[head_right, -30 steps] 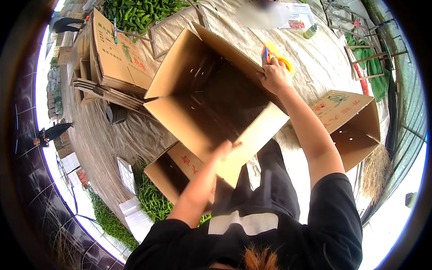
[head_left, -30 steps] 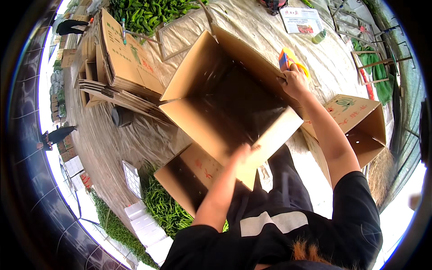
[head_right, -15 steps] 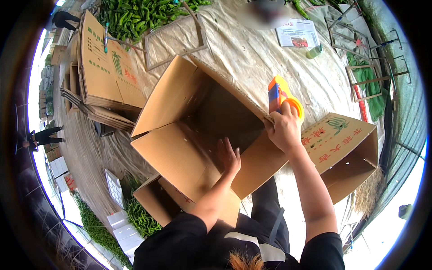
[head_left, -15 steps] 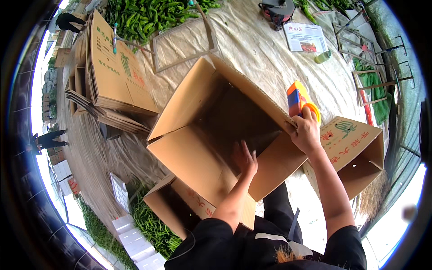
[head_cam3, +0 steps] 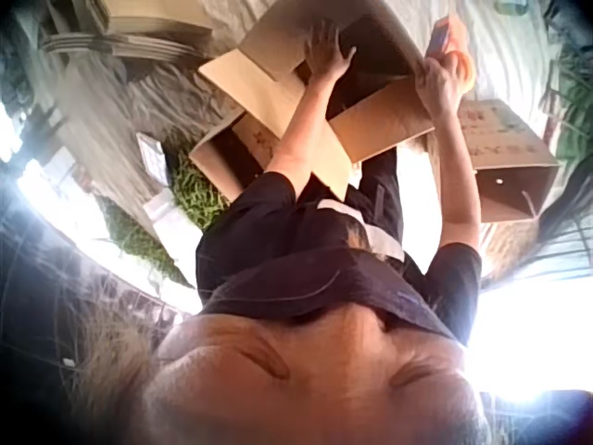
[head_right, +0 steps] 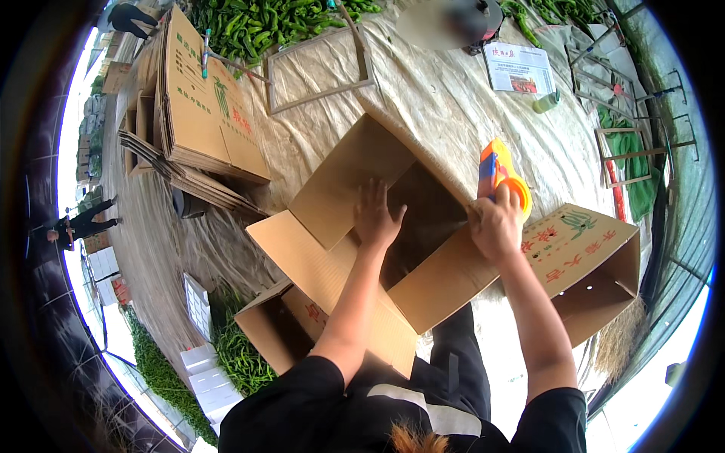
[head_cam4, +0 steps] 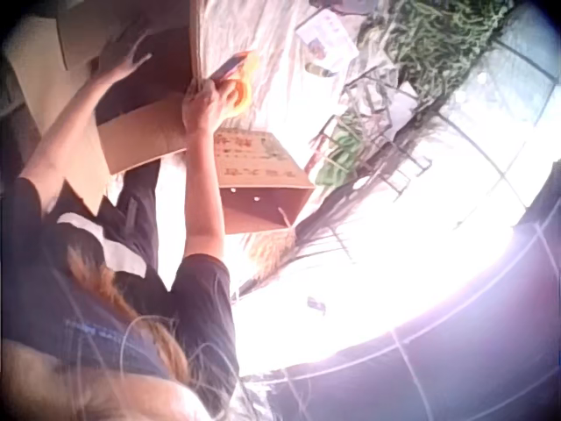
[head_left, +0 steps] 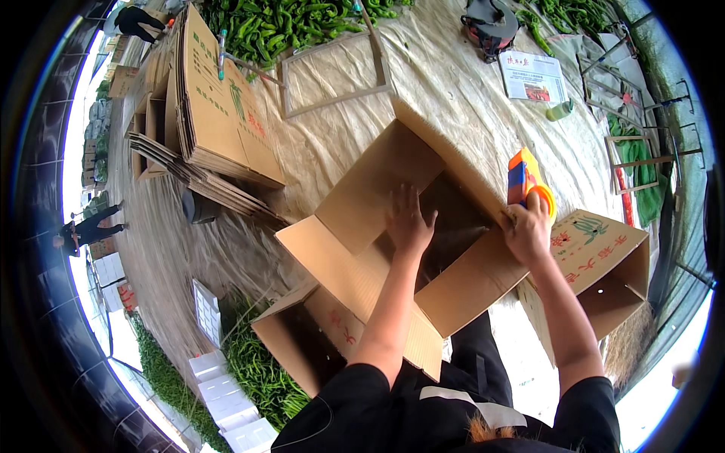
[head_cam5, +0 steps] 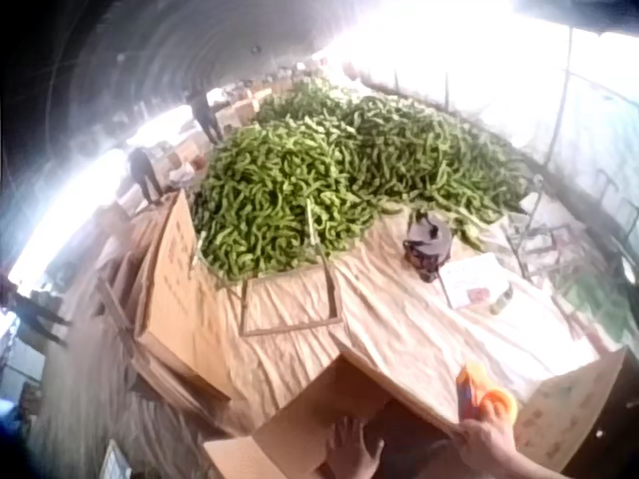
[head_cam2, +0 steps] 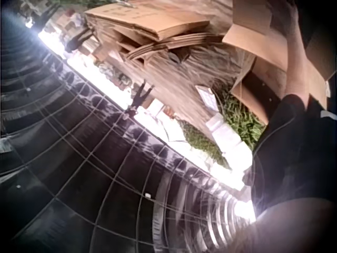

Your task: The person assembles flat cardboard boxes by folding the flaps and sealing them with a handheld tape dispenser. They repeatedly pick up flat boxes, fold them into shape, apply tape to the seams, and place the finished boxes aside. The task occurs in a greenhouse-like area with piles of green peppers nearby.

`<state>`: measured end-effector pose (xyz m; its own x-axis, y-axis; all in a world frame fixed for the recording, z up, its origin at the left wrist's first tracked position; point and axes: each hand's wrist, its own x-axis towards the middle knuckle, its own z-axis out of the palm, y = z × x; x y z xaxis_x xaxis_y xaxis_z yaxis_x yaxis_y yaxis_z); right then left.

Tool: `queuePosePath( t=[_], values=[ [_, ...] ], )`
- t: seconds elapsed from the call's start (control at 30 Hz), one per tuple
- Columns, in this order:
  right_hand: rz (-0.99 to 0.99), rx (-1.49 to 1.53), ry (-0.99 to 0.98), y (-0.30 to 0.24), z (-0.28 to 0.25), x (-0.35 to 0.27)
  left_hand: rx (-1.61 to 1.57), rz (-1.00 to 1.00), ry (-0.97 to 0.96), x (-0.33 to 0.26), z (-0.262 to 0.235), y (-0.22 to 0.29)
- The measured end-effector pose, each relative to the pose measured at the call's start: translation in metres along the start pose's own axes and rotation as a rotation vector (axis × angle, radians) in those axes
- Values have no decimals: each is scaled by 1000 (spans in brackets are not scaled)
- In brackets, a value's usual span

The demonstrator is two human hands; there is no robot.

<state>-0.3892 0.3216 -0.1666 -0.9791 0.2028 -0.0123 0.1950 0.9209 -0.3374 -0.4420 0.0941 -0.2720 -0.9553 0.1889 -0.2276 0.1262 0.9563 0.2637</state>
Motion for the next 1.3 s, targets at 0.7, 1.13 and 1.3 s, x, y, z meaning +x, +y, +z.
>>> queuePosePath(
  t=[0.7,1.13,1.3],
  values=[
    [-20,-82,-173,-52,83,-68,-445,-248,316,-27,9,-49],
    [-2,-95,-268,-53,93,-75,-320,-83,23,72,-28,-119],
    [34,-90,-295,-59,95,-71,-316,-91,-79,78,-32,-130]
  ],
)
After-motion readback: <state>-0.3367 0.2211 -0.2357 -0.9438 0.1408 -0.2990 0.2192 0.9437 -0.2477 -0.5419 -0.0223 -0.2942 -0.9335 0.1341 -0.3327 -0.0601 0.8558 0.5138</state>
